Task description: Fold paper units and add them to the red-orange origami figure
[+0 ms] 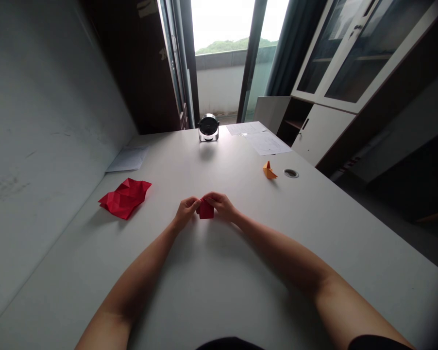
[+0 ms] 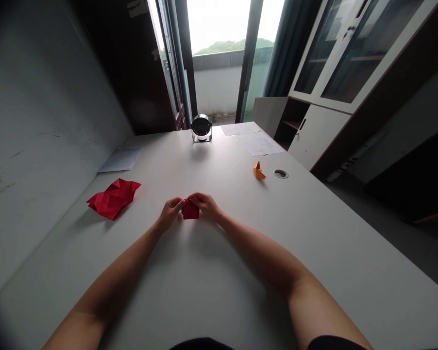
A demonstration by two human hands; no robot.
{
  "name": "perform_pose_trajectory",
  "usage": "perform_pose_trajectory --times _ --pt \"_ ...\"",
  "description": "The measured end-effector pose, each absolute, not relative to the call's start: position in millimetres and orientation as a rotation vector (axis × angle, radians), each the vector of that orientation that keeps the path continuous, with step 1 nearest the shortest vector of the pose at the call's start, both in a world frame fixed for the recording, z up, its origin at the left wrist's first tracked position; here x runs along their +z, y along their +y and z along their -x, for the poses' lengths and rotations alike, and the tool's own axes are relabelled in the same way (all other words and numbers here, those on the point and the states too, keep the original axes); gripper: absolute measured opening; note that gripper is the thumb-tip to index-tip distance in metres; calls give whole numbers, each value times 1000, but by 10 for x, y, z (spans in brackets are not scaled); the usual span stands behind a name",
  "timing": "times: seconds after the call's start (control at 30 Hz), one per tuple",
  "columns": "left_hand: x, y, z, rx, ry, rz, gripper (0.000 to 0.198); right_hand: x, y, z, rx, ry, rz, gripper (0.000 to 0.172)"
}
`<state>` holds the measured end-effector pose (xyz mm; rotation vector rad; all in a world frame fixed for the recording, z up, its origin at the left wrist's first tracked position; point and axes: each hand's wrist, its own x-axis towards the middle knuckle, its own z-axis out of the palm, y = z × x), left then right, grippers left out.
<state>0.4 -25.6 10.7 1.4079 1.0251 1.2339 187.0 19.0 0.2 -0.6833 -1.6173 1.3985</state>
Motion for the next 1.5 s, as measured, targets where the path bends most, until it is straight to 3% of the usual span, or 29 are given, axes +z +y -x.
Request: perform_pose_trajectory --times 0.17,0.7,1.1,1.5 --pt "103 -248 -15 1231 1060 -1375 40 2 175 -1855 1421 -1602 690 32" --pt "49 -250 -10 1184 1354 -1609 35 -79 172 -1843 1050 -1765 937 22" --pt "7 -196 34 1305 1297 -1430 37 -31 246 -1889 1263 -1513 855 39" --pt "-9 -161 18 1321 1179 -1309 35 10 221 -1875 1398 -1426 769 39"
